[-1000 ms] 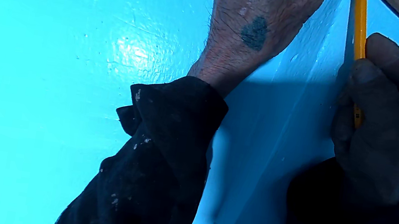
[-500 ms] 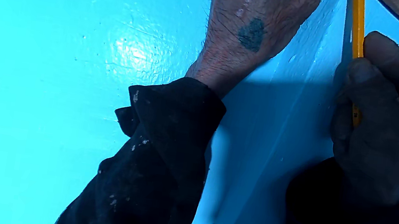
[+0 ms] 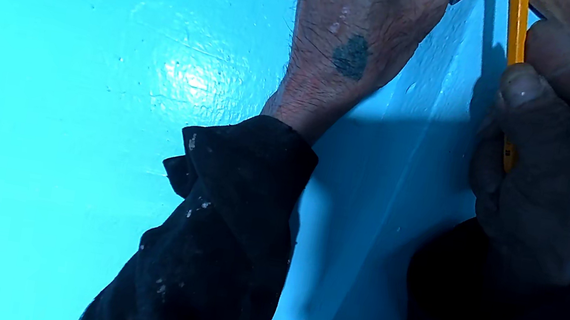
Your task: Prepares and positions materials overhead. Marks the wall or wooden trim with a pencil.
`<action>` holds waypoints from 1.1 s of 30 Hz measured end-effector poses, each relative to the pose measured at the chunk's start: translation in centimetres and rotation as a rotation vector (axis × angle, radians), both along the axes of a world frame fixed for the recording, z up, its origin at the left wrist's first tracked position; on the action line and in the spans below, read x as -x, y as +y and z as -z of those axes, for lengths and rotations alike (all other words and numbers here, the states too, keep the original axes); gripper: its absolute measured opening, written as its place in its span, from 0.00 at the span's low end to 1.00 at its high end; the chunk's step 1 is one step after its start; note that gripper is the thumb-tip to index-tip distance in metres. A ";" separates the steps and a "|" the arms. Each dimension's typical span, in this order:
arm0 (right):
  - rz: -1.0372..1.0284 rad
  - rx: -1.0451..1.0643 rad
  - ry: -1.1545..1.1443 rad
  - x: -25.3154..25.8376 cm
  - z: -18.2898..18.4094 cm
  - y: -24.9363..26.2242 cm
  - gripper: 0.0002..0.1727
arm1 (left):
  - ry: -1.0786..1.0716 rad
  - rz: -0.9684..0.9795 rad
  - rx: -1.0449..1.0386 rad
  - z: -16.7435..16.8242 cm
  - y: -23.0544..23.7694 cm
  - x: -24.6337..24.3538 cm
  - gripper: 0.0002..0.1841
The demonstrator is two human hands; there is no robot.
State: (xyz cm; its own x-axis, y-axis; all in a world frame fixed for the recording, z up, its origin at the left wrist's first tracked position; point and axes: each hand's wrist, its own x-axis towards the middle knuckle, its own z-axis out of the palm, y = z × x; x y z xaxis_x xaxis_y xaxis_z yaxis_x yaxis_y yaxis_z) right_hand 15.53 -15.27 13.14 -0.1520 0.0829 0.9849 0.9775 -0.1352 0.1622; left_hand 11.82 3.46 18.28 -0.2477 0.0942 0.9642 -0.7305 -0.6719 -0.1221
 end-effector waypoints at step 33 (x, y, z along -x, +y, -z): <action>-0.270 -0.259 -0.176 -1.9 1.2 2.0 0.10 | 0.330 0.360 0.255 23.5 5.6 13.3 0.10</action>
